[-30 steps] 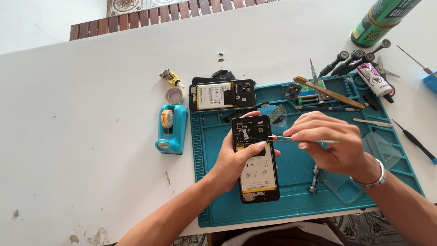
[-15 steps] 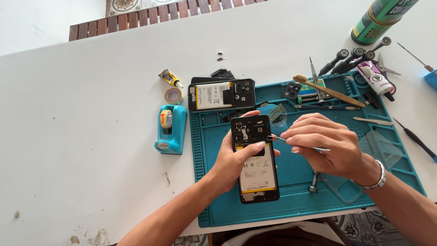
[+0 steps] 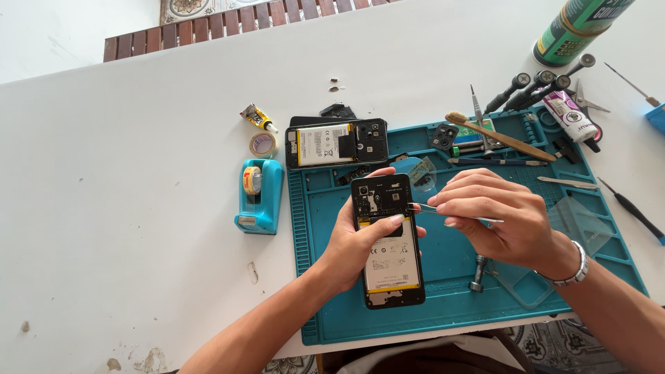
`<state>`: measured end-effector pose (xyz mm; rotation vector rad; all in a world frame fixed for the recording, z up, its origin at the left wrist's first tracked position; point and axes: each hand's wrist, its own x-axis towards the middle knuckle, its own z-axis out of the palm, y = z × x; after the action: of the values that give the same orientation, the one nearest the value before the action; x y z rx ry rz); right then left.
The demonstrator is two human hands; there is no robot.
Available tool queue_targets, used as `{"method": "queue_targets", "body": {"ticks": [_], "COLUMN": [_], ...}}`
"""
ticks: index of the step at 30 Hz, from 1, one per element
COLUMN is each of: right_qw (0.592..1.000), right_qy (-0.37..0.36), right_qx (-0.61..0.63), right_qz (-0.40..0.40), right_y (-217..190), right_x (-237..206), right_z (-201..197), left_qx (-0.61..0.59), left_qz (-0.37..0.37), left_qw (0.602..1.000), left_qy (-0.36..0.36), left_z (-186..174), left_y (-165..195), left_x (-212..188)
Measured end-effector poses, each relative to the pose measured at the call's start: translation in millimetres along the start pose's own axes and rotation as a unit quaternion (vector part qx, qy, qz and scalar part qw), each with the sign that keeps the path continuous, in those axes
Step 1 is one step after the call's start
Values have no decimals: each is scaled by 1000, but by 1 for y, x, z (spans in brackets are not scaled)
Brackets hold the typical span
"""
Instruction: The person holds an opened smartphone in one hand and uses tweezers to work on its internal components, repeatedly picking at and repositioning small parts inside the phone body over a teal repair mat. A second disassembled phone with its battery exposed lies on the mat beside the work area.
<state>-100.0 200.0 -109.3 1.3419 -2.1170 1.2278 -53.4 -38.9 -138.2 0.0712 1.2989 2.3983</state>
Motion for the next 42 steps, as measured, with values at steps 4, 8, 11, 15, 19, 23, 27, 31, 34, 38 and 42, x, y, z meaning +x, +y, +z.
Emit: {"method": "queue_targets", "body": {"ticks": [4,8,11,15,19,23,27,31,34,38,42], "right_qw": [1000,1000,1000,1000,1000,1000,1000,1000,1000,1000,1000], "right_qy": [2,1,1,4,-2,-2,-3,-3,-4,-6,-3], "right_qx": [-2,-1,1,12,15,24,22,17,21,21,20], "right_qz": [1,-1,-2,-6,-11,-13,-11,-12,-10,-5,-3], "right_y": [-1,-1,-2,-2,-3,-4,-4,-5,-5,-6,-8], "right_x": [-1,-1,0,1,1,0,1,2,3,5,7], "right_z": [0,1,1,1,2,3,4,4,5,3,2], "left_qx": [-6,-6,-10,-7,-14,-17,-18,-9,-10,-10,-5], "left_qz": [-3,1,4,3,0,-4,-5,-11,-15,-18,-13], "left_qw": [1000,1000,1000,1000,1000,1000,1000,1000,1000,1000,1000], "left_qy": [1,0,-2,0,-1,-2,1,7,8,10,11], "left_z": [0,-1,-1,-2,-1,-1,-2,-1,-2,-1,-1], "left_y": [0,0,0,0,-2,-3,-1,0,1,1,1], "left_x": [-1,-2,-2,-2,-2,-1,-2,-2,-2,-1,-1]}}
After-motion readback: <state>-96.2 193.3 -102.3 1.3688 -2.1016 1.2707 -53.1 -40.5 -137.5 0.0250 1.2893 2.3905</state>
